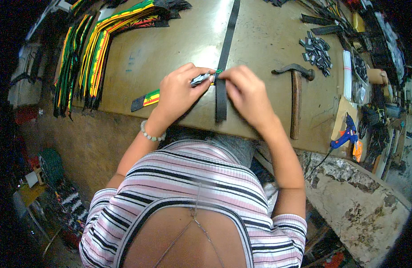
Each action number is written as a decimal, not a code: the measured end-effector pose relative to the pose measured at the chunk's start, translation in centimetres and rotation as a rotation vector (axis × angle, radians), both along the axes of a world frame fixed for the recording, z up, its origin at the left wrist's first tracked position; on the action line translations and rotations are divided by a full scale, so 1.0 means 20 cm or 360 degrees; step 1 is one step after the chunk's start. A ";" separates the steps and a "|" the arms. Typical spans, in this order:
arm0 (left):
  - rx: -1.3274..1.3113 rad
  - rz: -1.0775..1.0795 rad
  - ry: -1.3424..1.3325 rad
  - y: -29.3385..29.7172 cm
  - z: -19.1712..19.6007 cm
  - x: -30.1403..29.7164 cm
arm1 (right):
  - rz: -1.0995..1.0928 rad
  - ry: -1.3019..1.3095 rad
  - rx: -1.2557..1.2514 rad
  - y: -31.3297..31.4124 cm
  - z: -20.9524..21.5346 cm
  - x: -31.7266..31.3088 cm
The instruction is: The person assembles lanyards by applying hot glue to black fabric strips and attaching small rectangular tags. They repeatedly pick up tags, apply glue, and press the tags onto the strips, then place the finished lanyards aside.
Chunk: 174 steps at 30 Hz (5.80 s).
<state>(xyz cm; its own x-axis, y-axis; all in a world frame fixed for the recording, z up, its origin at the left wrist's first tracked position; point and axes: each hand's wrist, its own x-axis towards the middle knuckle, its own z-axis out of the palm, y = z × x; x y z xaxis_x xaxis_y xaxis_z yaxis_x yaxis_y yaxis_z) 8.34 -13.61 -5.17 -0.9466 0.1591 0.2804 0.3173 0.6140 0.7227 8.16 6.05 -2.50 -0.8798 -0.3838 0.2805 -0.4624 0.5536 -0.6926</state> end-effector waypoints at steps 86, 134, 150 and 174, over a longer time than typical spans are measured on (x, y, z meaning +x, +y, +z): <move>-0.0140 -0.0102 0.0155 -0.06 0.09 0.09 | -0.1296 -0.0087 0.0326 0.24 0.05 0.35; 0.0016 0.0036 0.0003 0.08 0.03 -0.02 | -0.0340 0.0193 0.0081 -0.11 -0.10 0.00; -0.0412 -0.0066 0.0047 0.10 0.01 0.02 | -0.0237 0.0247 0.0357 -0.14 -0.04 0.32; -0.0306 -0.0068 0.0054 -0.02 0.03 0.06 | -0.1610 -0.0047 -0.0189 1.02 0.19 0.25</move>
<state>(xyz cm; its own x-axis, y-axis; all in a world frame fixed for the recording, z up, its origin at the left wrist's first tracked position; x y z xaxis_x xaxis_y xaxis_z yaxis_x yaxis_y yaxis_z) 9.57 -14.10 -4.63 -0.9285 0.2524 0.2725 0.3679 0.7252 0.5820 13.17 26.49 1.27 -0.7836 0.5724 0.2415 0.2022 0.6025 -0.7721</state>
